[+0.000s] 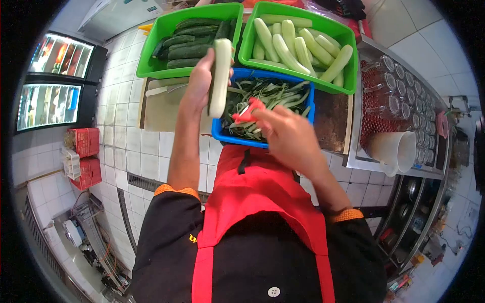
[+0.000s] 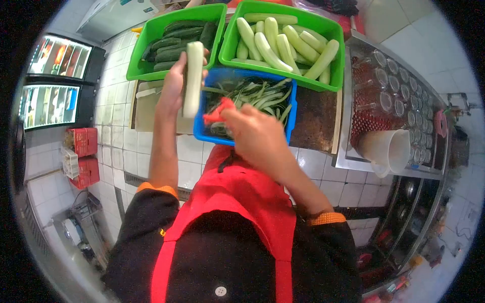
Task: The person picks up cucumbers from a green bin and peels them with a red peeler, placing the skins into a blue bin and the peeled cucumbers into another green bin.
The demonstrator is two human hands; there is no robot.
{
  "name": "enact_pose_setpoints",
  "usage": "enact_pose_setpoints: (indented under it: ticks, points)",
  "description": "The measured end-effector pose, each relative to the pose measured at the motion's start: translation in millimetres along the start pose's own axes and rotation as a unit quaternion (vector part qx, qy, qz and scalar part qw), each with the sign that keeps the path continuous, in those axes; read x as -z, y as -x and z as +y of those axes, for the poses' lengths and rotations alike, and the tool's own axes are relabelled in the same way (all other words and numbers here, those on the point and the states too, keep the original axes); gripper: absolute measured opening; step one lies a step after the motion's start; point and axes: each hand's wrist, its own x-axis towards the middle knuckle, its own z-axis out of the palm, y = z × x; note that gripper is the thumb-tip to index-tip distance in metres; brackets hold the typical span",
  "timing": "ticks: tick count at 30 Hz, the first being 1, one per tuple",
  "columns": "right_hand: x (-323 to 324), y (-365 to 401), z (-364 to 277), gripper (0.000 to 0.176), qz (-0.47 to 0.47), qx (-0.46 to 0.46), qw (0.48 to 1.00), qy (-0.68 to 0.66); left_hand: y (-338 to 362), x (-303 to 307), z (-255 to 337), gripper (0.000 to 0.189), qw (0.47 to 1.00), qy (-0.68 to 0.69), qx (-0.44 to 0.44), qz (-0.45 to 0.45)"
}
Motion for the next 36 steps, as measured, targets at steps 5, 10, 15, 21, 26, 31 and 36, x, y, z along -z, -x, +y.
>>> enact_pose_setpoints:
  ticks: [5,10,15,21,26,31,36]
  points:
    - [39,-30,31,0.038,0.057,0.014,0.991,0.116,29,-8,9,0.052,0.953,-0.231,0.159,-0.119]
    - [38,-43,43,0.036,0.042,0.141,0.978,0.147,42,-2,-3,0.056,0.916,-0.332,0.129,-0.183]
    - [40,-45,65,0.03,-0.007,0.089,0.971,0.223,49,16,-2,0.052,0.922,-0.294,0.165,-0.188]
    - [34,-32,58,0.023,-0.128,-0.075,0.989,0.006,46,14,-21,0.055,0.983,-0.069,0.126,-0.116]
    - [18,-30,33,0.017,0.058,-0.019,0.995,-0.078,35,-19,-29,0.061,0.994,0.069,0.077,-0.02]
    - [5,-43,30,0.017,0.193,0.027,0.973,-0.121,36,-30,-35,0.059,0.996,0.02,0.077,-0.044]
    - [8,-47,21,0.009,0.179,0.044,0.972,-0.143,38,-35,-33,0.053,0.998,-0.052,0.002,-0.047]
